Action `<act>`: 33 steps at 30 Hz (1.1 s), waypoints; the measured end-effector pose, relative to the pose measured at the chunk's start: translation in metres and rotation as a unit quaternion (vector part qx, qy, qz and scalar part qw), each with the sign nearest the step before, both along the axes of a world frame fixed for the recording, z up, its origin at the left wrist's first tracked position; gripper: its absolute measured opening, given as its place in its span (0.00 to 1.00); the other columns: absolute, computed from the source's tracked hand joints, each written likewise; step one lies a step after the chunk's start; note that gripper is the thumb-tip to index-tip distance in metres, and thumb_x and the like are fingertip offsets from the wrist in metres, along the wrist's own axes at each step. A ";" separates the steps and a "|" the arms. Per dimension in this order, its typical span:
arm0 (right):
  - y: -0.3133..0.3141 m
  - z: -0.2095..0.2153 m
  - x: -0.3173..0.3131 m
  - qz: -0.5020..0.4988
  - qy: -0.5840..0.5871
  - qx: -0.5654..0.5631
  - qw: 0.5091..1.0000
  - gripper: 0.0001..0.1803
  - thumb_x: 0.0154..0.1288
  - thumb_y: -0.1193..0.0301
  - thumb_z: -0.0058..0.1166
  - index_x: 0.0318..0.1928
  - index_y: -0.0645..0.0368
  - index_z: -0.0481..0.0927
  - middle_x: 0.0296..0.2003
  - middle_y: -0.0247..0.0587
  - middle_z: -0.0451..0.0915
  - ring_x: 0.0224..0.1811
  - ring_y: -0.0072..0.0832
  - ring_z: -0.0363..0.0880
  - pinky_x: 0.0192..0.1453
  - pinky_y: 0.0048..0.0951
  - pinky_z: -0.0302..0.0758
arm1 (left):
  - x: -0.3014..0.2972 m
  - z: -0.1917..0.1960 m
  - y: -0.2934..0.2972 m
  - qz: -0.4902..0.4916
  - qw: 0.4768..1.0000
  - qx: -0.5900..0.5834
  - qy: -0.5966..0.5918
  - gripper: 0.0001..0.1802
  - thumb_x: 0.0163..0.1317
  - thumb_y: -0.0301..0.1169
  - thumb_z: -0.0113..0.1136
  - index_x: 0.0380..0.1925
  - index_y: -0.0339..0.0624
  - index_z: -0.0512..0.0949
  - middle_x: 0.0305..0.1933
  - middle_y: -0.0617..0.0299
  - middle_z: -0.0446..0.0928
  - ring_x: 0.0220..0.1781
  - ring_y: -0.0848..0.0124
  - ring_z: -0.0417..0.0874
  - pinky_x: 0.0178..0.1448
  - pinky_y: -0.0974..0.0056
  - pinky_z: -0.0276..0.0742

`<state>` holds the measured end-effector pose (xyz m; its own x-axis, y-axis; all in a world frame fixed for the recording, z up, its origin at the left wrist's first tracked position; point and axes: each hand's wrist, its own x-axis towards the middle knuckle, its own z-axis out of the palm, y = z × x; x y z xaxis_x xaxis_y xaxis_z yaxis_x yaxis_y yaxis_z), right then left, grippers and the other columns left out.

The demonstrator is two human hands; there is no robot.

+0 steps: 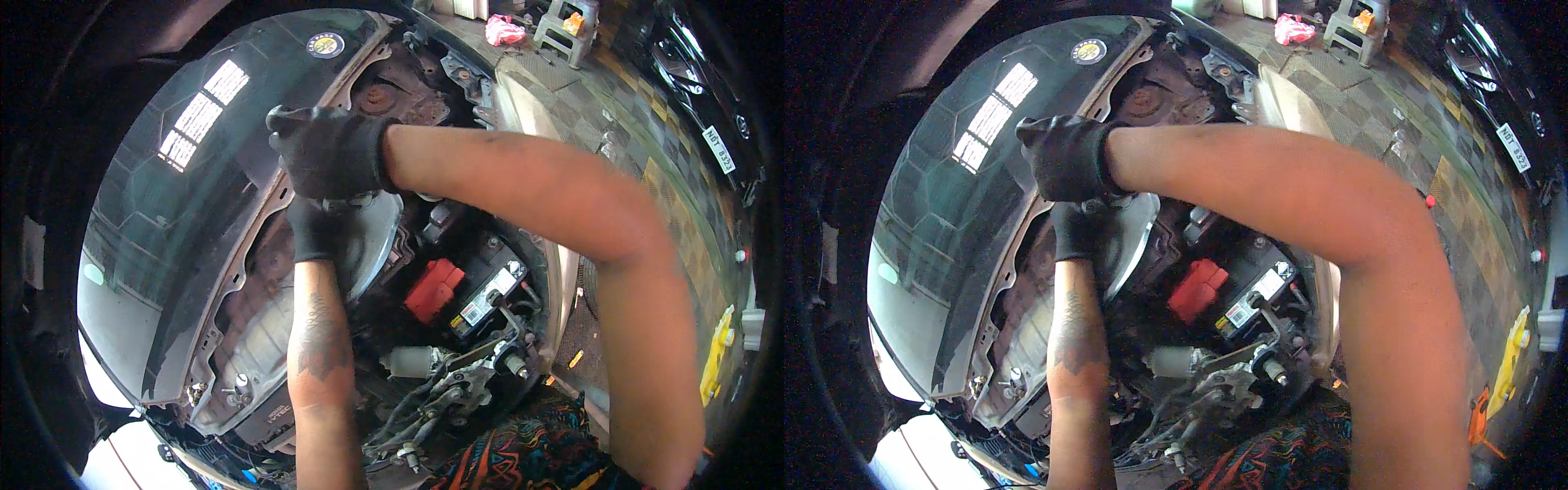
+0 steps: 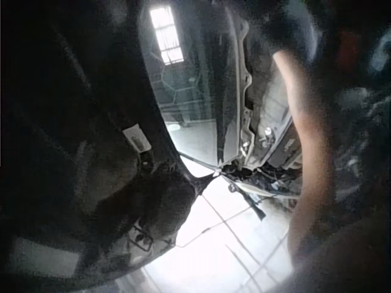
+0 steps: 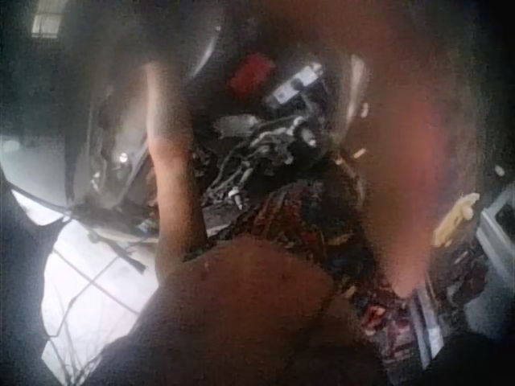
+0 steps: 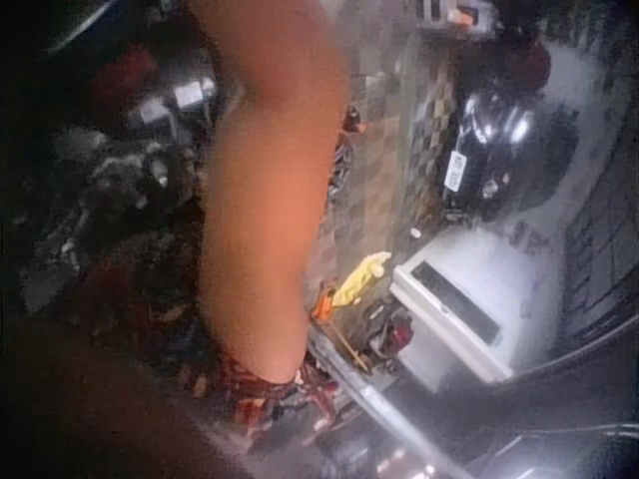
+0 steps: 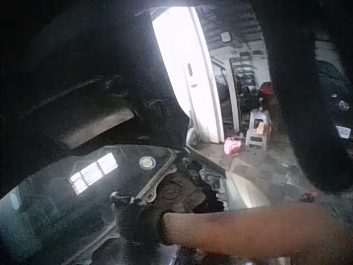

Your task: The person works on the front suspension of a car with the hood open. They use a wrench to loosen and tighten bolts on the strut assembly, remove the strut, and then reinstall it into the engine bay.

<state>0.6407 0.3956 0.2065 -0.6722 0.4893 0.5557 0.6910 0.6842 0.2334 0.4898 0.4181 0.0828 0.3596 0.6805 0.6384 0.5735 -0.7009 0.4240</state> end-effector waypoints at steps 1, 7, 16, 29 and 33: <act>0.001 0.004 0.001 -0.009 -0.023 -0.004 1.000 0.08 0.42 0.64 0.57 0.19 0.55 0.82 0.28 0.41 0.78 0.42 0.39 0.74 0.40 0.35 0.76 | 0.005 0.001 -0.001 0.013 0.999 0.018 -0.043 0.18 0.56 0.45 0.57 0.30 0.38 0.80 0.28 0.45 0.80 0.30 0.49 0.81 0.36 0.53 0.74; 0.002 0.006 0.049 -0.072 -0.154 -0.030 0.985 0.04 0.46 0.63 0.59 0.24 0.44 0.84 0.26 0.29 0.80 0.36 0.33 0.77 0.49 0.39 0.72 | 0.009 -0.003 0.015 0.077 0.963 -0.198 0.164 0.21 0.58 0.45 0.56 0.35 0.37 0.81 0.34 0.47 0.82 0.41 0.52 0.83 0.43 0.57 0.75; -0.014 -0.046 0.082 -0.133 -0.023 -0.123 0.983 0.07 0.50 0.60 0.60 0.30 0.42 0.83 0.27 0.32 0.78 0.34 0.34 0.78 0.48 0.40 0.70 | 0.003 -0.008 0.011 0.093 0.972 -0.105 0.186 0.14 0.53 0.41 0.63 0.25 0.41 0.79 0.27 0.49 0.81 0.29 0.55 0.83 0.33 0.54 0.75; 0.008 -0.017 0.038 -0.025 -0.237 -0.033 0.971 0.06 0.48 0.60 0.57 0.26 0.45 0.82 0.21 0.32 0.75 0.26 0.34 0.78 0.32 0.39 0.73 | 0.005 -0.010 0.010 0.049 0.989 -0.131 0.046 0.11 0.55 0.38 0.59 0.34 0.44 0.80 0.34 0.48 0.82 0.36 0.51 0.83 0.39 0.54 0.77; -0.005 -0.036 0.041 -0.042 -0.054 -0.064 0.996 0.13 0.42 0.55 0.64 0.29 0.44 0.84 0.22 0.30 0.77 0.27 0.32 0.79 0.33 0.38 0.73 | -0.007 -0.019 0.007 0.093 0.975 -0.186 0.074 0.11 0.58 0.38 0.56 0.34 0.44 0.79 0.33 0.49 0.81 0.37 0.51 0.83 0.39 0.53 0.76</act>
